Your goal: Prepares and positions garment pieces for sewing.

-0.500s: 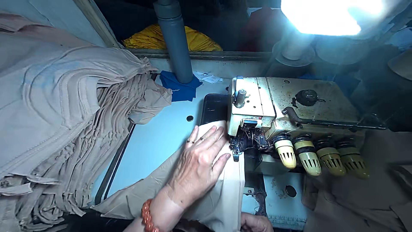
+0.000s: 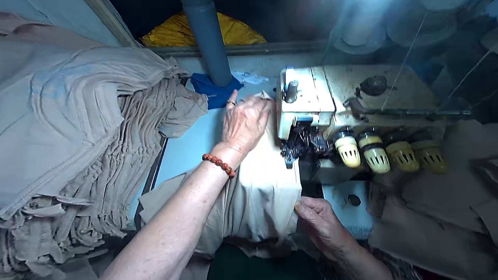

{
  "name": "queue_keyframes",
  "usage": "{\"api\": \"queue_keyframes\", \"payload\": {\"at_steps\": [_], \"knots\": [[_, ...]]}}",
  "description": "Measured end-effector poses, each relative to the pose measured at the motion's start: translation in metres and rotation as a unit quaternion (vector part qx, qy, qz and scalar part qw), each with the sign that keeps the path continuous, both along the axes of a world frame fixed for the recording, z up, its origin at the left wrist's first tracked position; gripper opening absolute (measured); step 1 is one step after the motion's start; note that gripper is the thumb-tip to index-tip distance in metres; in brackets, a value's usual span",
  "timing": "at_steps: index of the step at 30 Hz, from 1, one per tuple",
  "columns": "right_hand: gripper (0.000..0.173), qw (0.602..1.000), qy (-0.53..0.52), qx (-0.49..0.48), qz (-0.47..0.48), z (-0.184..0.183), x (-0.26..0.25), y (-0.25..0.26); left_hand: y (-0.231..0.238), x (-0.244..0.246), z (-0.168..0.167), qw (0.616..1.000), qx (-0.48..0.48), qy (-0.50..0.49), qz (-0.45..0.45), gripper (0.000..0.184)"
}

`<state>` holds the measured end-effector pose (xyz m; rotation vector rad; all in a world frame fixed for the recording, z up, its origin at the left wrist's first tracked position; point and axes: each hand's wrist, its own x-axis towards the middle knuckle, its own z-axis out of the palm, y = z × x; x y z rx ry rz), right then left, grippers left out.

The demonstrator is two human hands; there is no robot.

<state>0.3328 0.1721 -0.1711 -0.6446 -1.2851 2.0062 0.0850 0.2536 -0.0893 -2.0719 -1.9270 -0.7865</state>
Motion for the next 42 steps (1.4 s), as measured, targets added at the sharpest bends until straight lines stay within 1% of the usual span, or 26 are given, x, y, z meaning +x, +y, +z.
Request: {"api": "queue_keyframes", "payload": {"at_steps": [2,4,5,7,9,10,11,12,14,16,18,22,24,28,30,31,32,33,35,36,37,38,39,40,41,42], "knots": [[0.043,0.997,-0.039,-0.024,0.061,-0.016,0.014,-0.022,-0.022,0.004,-0.004,0.997,0.079,0.004,0.013,0.027],[0.053,0.989,-0.097,-0.051,0.099,-0.031,0.027,-0.048,-0.069,0.022,-0.005,0.991,0.131,-0.040,-0.008,0.022],[0.056,0.985,-0.122,-0.058,0.110,-0.039,0.032,-0.059,-0.099,0.037,-0.006,0.988,0.130,-0.075,-0.029,0.021],[0.052,0.978,-0.160,-0.046,0.123,-0.048,0.040,-0.076,-0.158,0.069,-0.029,0.982,0.083,-0.157,-0.062,0.021],[0.039,0.975,-0.174,-0.008,0.134,-0.054,0.043,-0.083,-0.205,0.095,-0.075,0.976,-0.035,-0.211,-0.038,0.028],[0.030,0.974,-0.181,0.012,0.134,-0.057,0.043,-0.085,-0.222,0.104,-0.096,0.971,-0.089,-0.222,-0.018,0.030],[0.024,0.970,-0.197,0.019,0.137,-0.058,0.042,-0.084,-0.234,0.111,-0.114,0.965,-0.124,-0.230,-0.001,0.027],[0.021,0.965,-0.219,0.018,0.146,-0.057,0.040,-0.083,-0.244,0.116,-0.126,0.960,-0.147,-0.238,0.012,0.024],[0.022,0.947,-0.269,0.024,0.174,-0.056,0.036,-0.080,-0.255,0.119,-0.135,0.943,-0.196,-0.267,0.027,0.023],[0.027,0.924,-0.318,0.080,0.195,-0.057,0.033,-0.081,-0.260,0.117,-0.135,0.932,-0.226,-0.281,0.030,0.022],[0.031,0.911,-0.337,0.117,0.209,-0.059,0.031,-0.084,-0.261,0.117,-0.132,0.920,-0.266,-0.287,0.035,0.023],[0.027,0.895,-0.380,0.060,0.224,-0.060,0.023,-0.088,-0.260,0.116,-0.131,0.882,-0.366,-0.290,0.060,0.032],[0.028,0.892,-0.391,0.045,0.223,-0.062,0.021,-0.088,-0.259,0.116,-0.129,0.854,-0.415,-0.304,0.077,0.034],[0.024,0.897,-0.381,0.019,0.223,-0.062,0.019,-0.089,-0.262,0.114,-0.127,0.818,-0.417,-0.374,0.128,0.025],[0.015,0.923,-0.333,-0.040,0.189,-0.061,0.017,-0.093,-0.265,0.112,-0.127,0.797,-0.392,-0.428,0.165,0.021],[0.011,0.934,-0.304,-0.084,0.169,-0.059,0.017,-0.095,-0.267,0.112,-0.128,0.780,-0.370,-0.469,0.186,0.019],[0.009,0.939,-0.277,-0.130,0.155,-0.055,0.016,-0.097,-0.268,0.112,-0.128,0.747,-0.345,-0.527,0.212,0.016],[0.009,0.942,-0.249,-0.172,0.147,-0.052,0.016,-0.098,-0.269,0.112,-0.125,0.696,-0.309,-0.602,0.241,0.014],[0.008,0.942,-0.192,-0.237,0.140,-0.042,0.016,-0.097,-0.264,0.108,-0.112,0.555,-0.196,-0.747,0.309,0.015],[0.009,0.942,-0.166,-0.257,0.139,-0.037,0.016,-0.097,-0.260,0.101,-0.104,0.501,-0.137,-0.787,0.332,0.017],[0.010,0.944,-0.142,-0.260,0.144,-0.030,0.016,-0.096,-0.255,0.092,-0.091,0.463,-0.089,-0.813,0.341,0.020],[0.010,0.949,-0.121,-0.244,0.156,-0.022,0.016,-0.094,-0.252,0.081,-0.075,0.456,-0.047,-0.823,0.336,0.024],[0.010,0.955,-0.103,-0.214,0.177,-0.010,0.017,-0.092,-0.251,0.071,-0.056,0.469,-0.018,-0.823,0.319,0.027],[0.009,0.962,-0.085,-0.166,0.202,0.003,0.018,-0.090,-0.253,0.062,-0.034,0.499,0.005,-0.812,0.301,0.028],[0.009,0.966,-0.065,-0.110,0.224,0.019,0.020,-0.090,-0.258,0.057,-0.010,0.546,0.025,-0.791,0.274,0.029],[0.007,0.966,-0.041,-0.057,0.247,0.038,0.023,-0.090,-0.267,0.056,0.015,0.605,0.045,-0.759,0.237,0.030]]}}
